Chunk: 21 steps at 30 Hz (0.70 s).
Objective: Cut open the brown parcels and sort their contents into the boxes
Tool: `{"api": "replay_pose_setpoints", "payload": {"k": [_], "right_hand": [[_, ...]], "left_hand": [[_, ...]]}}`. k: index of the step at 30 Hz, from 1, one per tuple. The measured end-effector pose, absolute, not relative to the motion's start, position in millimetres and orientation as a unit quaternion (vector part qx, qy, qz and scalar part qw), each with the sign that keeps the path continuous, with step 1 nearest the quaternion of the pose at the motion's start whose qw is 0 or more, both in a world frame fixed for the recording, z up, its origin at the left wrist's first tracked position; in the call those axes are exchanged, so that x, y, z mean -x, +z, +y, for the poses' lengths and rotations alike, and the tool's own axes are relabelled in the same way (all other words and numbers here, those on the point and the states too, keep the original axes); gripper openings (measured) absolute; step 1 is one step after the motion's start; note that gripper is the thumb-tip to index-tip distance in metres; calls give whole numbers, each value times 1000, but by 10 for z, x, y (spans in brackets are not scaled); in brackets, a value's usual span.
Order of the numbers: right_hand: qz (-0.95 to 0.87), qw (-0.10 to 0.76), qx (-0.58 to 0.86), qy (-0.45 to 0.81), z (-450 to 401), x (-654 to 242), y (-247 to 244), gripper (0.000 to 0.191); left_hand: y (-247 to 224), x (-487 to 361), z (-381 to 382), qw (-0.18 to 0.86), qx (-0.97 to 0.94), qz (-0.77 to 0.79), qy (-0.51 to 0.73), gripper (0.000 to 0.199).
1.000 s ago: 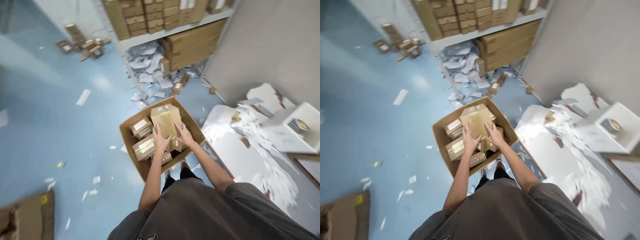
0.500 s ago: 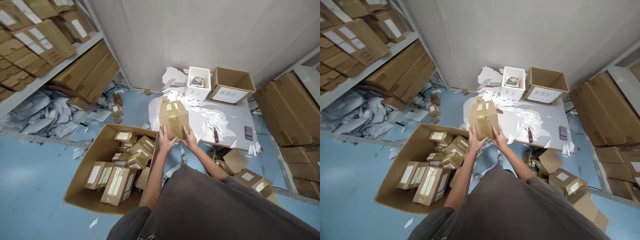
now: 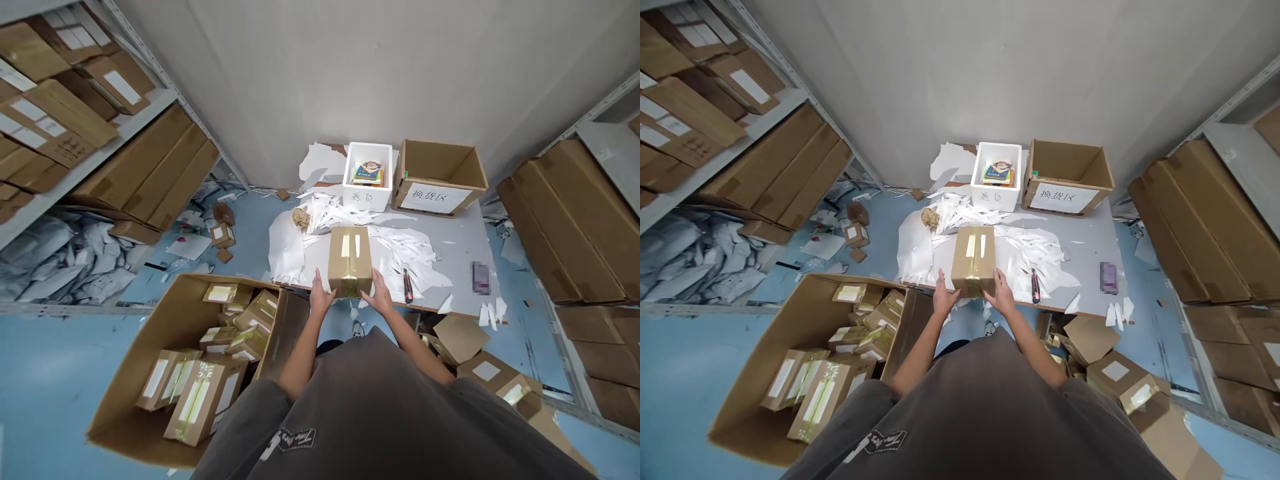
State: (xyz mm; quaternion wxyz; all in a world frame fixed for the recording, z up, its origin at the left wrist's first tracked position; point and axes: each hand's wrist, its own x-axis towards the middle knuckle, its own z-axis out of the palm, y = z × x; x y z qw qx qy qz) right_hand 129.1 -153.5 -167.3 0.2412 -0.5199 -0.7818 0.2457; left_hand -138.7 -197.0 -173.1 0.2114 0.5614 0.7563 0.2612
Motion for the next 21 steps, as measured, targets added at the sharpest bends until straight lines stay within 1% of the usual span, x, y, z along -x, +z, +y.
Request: {"api": "replay_pose_setpoints", "payload": {"k": [2,5,7,9,11,12,13,14,17,18,21], "right_hand": [[-779,230,528,250,-1420,-1241,-1578,99],[-772,165,537,298,-1273,-1136,-1539,92],[-755,122,545,342,-1209,-1112,-1574,93],[-740,92,541,390,-1183,-1154,-1627,104],[-733,66,526,427,-1203,-1239,-1678,123],[-732,57,521,437,-1231,-1279,-1699,130],[-731,55,519,439,-1267,-1309,-1718,131],[-731,64,522,435,-1308,-1323,-1735,127],[-721,140,539,412,-1396,-1245,-1758,96],[-714,166,545,407,-1394,-1190,-1747,89],[-699,210,564,386,-1259,-1019,-1608,78]], "left_hand": [[-1697,1430,-1951,215,-602,732,234,124],[-1700,1417,-1917,286,-632,698,177,105],[-1741,1386,-1904,338,-616,688,181,98],[-1787,1378,-1891,382,-604,664,219,99],[-1816,1414,-1858,415,-602,632,256,101],[-1820,1447,-1828,428,-600,621,266,101],[-1819,1485,-1788,438,-597,615,272,102],[-1812,1524,-1737,447,-593,611,274,102],[-1775,1626,-1535,460,-592,603,272,103],[-1755,1654,-1455,459,-596,601,269,103],[-1643,1744,-1191,436,-614,604,263,102]]}}
